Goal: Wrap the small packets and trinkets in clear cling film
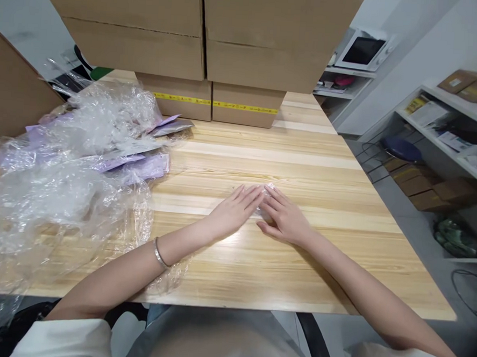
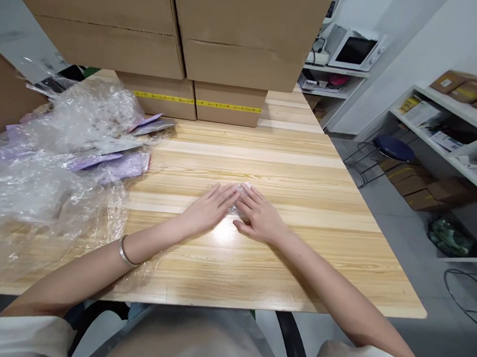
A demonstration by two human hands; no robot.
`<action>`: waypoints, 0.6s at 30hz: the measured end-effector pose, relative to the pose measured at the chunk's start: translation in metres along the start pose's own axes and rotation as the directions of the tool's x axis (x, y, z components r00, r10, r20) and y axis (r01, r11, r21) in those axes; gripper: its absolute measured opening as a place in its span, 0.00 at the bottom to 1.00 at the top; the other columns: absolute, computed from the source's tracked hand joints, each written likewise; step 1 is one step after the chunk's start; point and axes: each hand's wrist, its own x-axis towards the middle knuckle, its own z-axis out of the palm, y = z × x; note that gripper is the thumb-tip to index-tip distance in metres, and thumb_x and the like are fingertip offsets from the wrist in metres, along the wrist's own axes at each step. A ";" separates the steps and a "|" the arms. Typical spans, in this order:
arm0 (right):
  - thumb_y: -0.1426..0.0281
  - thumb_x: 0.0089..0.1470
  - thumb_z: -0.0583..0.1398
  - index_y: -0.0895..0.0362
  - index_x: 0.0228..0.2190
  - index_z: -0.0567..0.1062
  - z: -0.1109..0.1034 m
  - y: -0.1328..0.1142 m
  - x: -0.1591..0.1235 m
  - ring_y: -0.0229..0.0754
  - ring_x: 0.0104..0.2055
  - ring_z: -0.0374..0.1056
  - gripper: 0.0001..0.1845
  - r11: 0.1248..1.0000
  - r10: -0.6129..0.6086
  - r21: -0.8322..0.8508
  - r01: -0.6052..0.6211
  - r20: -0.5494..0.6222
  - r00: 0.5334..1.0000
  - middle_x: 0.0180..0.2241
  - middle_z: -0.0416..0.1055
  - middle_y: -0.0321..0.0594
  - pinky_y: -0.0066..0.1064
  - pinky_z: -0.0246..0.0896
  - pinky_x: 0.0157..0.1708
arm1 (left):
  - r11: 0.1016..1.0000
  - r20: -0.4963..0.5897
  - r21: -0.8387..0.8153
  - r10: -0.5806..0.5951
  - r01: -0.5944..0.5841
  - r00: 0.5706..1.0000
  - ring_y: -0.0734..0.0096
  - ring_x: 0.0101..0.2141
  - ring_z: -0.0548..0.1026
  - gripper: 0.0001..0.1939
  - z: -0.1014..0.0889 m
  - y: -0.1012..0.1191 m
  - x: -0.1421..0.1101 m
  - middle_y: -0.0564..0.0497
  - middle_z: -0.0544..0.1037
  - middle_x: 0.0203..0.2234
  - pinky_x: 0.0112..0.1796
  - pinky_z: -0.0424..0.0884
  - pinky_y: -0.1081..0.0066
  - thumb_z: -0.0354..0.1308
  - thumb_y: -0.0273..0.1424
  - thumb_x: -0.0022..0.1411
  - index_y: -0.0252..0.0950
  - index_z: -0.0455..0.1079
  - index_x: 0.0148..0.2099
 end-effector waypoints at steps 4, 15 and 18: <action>0.57 0.60 0.59 0.61 0.66 0.57 0.001 0.010 -0.002 0.55 0.72 0.42 0.39 0.998 -0.011 0.067 0.007 0.052 0.999 0.67 0.55 0.52 0.54 0.44 0.68 | 0.996 0.203 -0.052 -0.060 0.072 0.977 0.55 0.69 0.47 0.32 -0.004 0.002 0.002 0.34 0.49 0.69 0.67 0.44 0.57 0.44 0.38 0.73 0.23 0.45 0.71; 0.62 0.62 0.58 0.52 0.59 0.67 0.005 0.030 0.003 0.50 0.67 0.56 0.26 0.944 0.043 0.325 -0.053 0.039 0.998 0.64 0.62 0.48 0.51 0.54 0.64 | 0.973 0.289 -0.231 0.051 0.018 0.956 0.55 0.69 0.47 0.25 -0.039 -0.006 -0.021 0.42 0.52 0.70 0.65 0.49 0.51 0.52 0.37 0.70 0.43 0.60 0.67; 0.61 0.60 0.59 0.52 0.49 0.75 0.009 0.043 0.003 0.52 0.59 0.66 0.17 0.865 0.242 0.455 -0.211 -0.011 0.970 0.55 0.72 0.47 0.50 0.60 0.59 | 0.961 0.225 -0.260 -0.038 0.097 0.974 0.59 0.66 0.57 0.21 -0.066 -0.013 -0.038 0.46 0.62 0.66 0.63 0.57 0.54 0.47 0.37 0.73 0.45 0.64 0.64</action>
